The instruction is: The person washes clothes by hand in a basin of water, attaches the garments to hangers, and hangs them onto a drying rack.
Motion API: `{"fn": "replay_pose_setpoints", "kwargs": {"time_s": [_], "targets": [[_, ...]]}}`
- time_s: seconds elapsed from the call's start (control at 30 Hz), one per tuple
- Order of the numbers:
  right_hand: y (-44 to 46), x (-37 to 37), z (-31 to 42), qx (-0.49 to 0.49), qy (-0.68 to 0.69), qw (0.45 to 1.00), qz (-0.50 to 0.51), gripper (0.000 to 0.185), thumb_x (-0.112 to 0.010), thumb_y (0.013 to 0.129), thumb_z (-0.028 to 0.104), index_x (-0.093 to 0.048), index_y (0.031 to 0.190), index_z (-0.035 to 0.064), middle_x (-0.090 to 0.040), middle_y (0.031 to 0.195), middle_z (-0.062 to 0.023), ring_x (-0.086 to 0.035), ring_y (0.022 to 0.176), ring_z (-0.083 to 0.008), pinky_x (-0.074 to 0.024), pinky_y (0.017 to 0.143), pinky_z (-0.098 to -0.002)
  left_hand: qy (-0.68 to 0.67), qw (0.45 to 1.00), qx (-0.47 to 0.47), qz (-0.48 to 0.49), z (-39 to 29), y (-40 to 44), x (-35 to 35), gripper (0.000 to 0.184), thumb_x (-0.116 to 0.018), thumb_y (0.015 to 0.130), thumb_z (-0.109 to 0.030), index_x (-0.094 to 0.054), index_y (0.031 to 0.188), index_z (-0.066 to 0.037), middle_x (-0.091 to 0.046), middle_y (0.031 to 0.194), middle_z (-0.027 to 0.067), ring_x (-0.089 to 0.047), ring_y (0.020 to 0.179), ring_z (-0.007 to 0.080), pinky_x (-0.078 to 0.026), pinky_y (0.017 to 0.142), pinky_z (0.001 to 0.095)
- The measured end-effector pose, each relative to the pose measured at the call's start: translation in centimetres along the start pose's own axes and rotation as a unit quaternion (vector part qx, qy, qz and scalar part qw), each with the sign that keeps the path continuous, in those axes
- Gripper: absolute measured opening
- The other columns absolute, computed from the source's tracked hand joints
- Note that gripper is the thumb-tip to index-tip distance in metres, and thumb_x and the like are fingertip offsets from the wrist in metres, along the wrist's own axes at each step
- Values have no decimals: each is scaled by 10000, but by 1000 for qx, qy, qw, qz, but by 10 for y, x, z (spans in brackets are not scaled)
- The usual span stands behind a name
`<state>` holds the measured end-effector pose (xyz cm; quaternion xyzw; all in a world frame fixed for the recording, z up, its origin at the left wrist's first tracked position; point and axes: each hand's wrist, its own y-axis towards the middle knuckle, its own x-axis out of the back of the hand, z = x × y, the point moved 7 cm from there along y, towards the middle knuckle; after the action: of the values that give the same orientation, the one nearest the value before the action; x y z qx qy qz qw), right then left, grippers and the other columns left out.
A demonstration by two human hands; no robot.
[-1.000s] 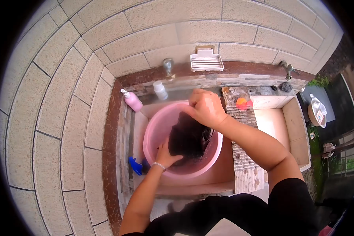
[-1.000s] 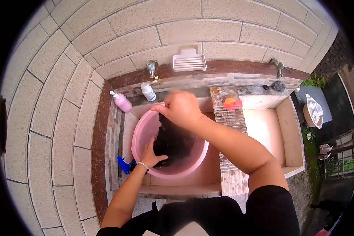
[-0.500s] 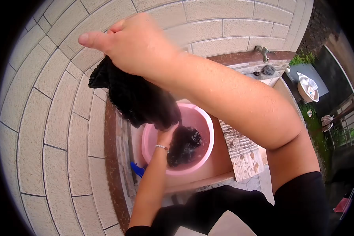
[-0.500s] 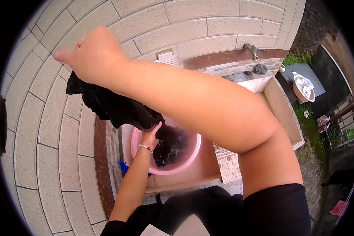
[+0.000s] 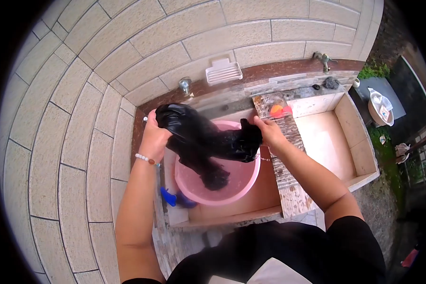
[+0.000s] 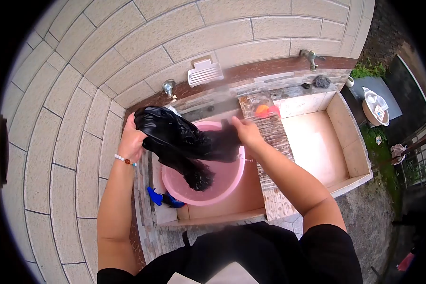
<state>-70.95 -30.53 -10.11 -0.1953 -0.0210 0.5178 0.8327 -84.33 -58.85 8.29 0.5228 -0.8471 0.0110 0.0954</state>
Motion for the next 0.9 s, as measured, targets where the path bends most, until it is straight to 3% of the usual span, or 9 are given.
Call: {"fn": "replay_pose_setpoints", "kwargs": {"time_s": [0.07, 0.17, 0.27, 0.37, 0.4, 0.43, 0.53, 0.6, 0.9], "targets": [[-31, -36, -47, -195, 2, 977, 86, 940, -558, 845, 691, -283, 1500, 76, -235, 1531, -243, -273, 1367, -498, -341, 1026, -654, 150, 986, -72, 12, -30, -4, -17, 647, -614, 723, 147, -436, 1324, -11, -628, 1154, 107, -624, 1048, 211, -495, 949, 340], [-58, -106, -82, -290, 160, 914, 236, 1063, -437, 809, 813, -220, 1525, 58, -211, 1524, -297, -251, 1359, -558, -267, 1060, -683, 350, 900, -254, 56, -88, -40, -72, 882, -575, 676, 154, -298, 1486, -61, -579, 1286, 184, -591, 1155, 290, -448, 1005, 358], [-60, -155, -115, -438, 368, 780, 255, 1001, -432, 825, 793, -297, 1496, 62, -313, 1502, -237, -303, 1359, -513, -254, 1060, -696, 387, 887, -188, 169, -75, -61, -99, 775, -582, 672, 133, -444, 1406, -76, -547, 1286, 204, -545, 1178, 372, -462, 973, 391], [-60, -166, -96, -314, 439, 785, 304, 768, -381, 914, 686, -458, 1417, 110, -388, 1485, -174, -444, 1272, -468, -343, 1056, -616, 402, 876, -160, 215, -72, -94, -116, 626, -662, 685, 55, -546, 1280, -100, -561, 985, 163, -573, 946, 384, -488, 840, 405], [-44, -175, -108, -245, 507, 762, 320, 633, -424, 925, 618, -541, 1284, 110, -545, 1309, -153, -541, 1182, -389, -412, 1009, -600, 408, 872, -147, 229, -56, -104, -116, 562, -689, 698, 24, -575, 1231, -112, -561, 967, 147, -587, 901, 365, -499, 781, 407], [-5, -185, -161, -77, 470, 820, 318, 564, -434, 934, 569, -557, 1234, 107, -584, 1208, -132, -577, 1118, -343, -448, 984, -561, 418, 861, -138, 255, -44, -116, -118, 512, -719, 696, -1, -591, 1181, -105, -561, 962, 128, -590, 867, 353, -499, 756, 418], [-36, -172, -140, -282, 499, 787, 229, 351, -450, 975, 332, -582, 1110, 37, -622, 1061, -122, -579, 1033, -273, -438, 981, -374, 419, 840, -119, 322, -29, -154, -130, 427, -682, 695, 23, -606, 1094, -109, -527, 869, 98, -567, 829, 318, -487, 725, 397], [-36, -168, -180, -447, 337, 816, 145, 312, -462, 955, 306, -587, 1090, 54, -595, 828, -61, -620, 818, -224, -520, 723, -394, 415, 826, -146, 351, -23, -174, -138, 387, -649, 700, 37, -614, 1058, -104, -513, 851, 88, -548, 812, 294, -476, 718, 380], [-64, -170, -138, -379, 446, 756, 293, 308, -493, 942, 301, -609, 1098, 62, -611, 902, -60, -626, 866, -217, -519, 747, -380, 325, 859, -74, 389, -19, -189, -143, 512, -629, 661, 47, -605, 1158, -73, -553, 974, 104, -552, 942, 296, -477, 831, 355]]}}
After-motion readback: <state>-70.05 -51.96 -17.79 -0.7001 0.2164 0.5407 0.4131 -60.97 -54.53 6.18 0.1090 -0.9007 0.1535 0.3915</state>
